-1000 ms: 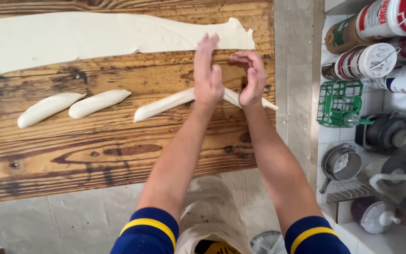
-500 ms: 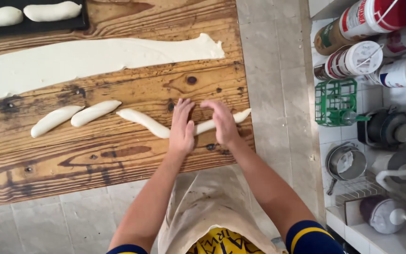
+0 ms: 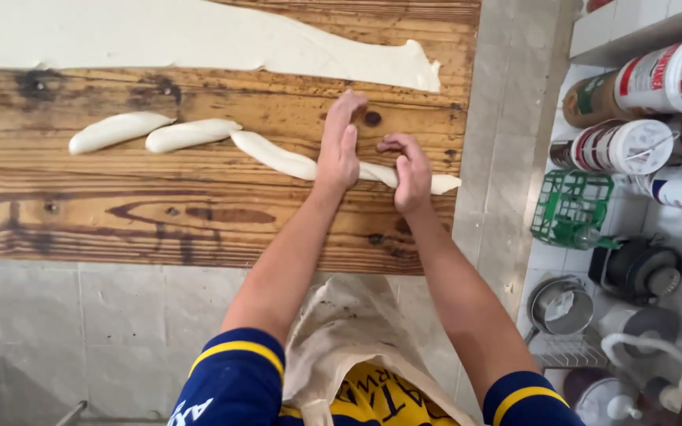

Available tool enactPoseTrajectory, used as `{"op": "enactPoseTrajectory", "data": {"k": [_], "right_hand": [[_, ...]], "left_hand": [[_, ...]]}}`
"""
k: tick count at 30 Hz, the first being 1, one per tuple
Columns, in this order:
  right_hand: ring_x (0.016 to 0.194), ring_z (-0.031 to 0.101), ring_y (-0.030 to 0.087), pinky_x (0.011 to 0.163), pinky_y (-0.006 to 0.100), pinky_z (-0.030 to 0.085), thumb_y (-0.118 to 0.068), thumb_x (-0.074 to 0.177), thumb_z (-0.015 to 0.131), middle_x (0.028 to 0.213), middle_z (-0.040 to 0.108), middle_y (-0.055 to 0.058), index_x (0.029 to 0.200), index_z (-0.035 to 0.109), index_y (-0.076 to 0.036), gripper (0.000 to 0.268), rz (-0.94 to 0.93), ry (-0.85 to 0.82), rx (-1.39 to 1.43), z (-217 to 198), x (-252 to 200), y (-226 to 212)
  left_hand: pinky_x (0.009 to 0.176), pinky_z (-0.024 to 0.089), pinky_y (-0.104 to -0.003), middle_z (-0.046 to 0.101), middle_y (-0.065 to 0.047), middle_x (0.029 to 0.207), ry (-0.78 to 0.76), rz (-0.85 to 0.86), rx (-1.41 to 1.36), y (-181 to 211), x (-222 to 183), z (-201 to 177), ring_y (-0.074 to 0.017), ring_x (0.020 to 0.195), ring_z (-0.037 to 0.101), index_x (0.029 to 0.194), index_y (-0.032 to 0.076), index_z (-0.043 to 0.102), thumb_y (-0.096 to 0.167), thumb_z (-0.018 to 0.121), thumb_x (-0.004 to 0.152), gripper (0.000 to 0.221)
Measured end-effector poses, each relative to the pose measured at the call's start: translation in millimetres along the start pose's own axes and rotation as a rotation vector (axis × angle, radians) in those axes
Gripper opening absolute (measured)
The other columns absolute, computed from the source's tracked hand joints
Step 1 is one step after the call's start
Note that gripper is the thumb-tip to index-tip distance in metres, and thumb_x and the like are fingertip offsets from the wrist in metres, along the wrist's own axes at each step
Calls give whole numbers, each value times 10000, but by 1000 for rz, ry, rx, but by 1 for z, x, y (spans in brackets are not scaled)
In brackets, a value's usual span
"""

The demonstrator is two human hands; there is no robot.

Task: Cutting dough into strips and rolling them into small loaves before placing them on a baking tray.

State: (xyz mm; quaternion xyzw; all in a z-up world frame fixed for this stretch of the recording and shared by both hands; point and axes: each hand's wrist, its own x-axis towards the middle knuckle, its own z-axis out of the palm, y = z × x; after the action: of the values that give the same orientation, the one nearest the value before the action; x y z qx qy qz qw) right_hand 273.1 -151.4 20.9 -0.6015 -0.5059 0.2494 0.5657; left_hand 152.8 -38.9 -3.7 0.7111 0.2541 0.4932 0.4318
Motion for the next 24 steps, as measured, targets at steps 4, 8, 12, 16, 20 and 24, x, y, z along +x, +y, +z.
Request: {"op": "enactPoseTrajectory", "data": {"k": [4,8,12,16,20,24], "right_hand": [[1120,678,318,1034,422,452,-448,1072,312,1084,711,182,1207,621,23,580,39,4,81,-2,-15,-6],[1141,653,305,1069,432,421,-440,1064,321,1098,700,186,1230,610,29,575,91,-1,142,-2,-18,-3],[1116,668,306,1058,420,433,-438,1059,342,1084,714,196,1239,615,27,569,146,11,177,-4,-15,-2],[1110,665,320,1052,425,432,-411,1068,342,1094,705,214,1244,608,42,554,115,6,180,0,0,1],[1167,623,315,1090,436,393,-384,1095,314,1139,687,214,1285,562,33,521,111,12,129,3,0,16],[1293,564,313,1138,426,364,-330,1114,350,1281,658,170,1379,537,-33,439,135,-73,-78,2,-20,-7]], "left_hand": [[1235,290,-528,577,-187,1414,-58,-115,27,61,-57,-35,-398,1448,431,1422,30,562,422,172,1104,638],[1208,308,-557,584,-206,1363,-125,-77,66,52,-67,-37,-460,1408,449,1343,-1,588,547,202,1064,726],[1216,283,-554,555,-209,1406,-63,-35,46,32,-29,-22,-455,1450,389,1433,-4,534,511,207,1070,710],[1217,266,-588,520,-260,1404,25,43,-23,-1,21,-5,-484,1436,379,1411,-20,523,440,241,1098,624],[1241,268,-526,549,-229,1412,119,-6,-50,-22,4,1,-442,1436,416,1428,-14,525,346,275,1110,541],[1242,236,-559,525,-214,1474,134,-173,-151,16,-77,-2,-384,1459,399,1515,-22,443,296,302,1119,527]]}}
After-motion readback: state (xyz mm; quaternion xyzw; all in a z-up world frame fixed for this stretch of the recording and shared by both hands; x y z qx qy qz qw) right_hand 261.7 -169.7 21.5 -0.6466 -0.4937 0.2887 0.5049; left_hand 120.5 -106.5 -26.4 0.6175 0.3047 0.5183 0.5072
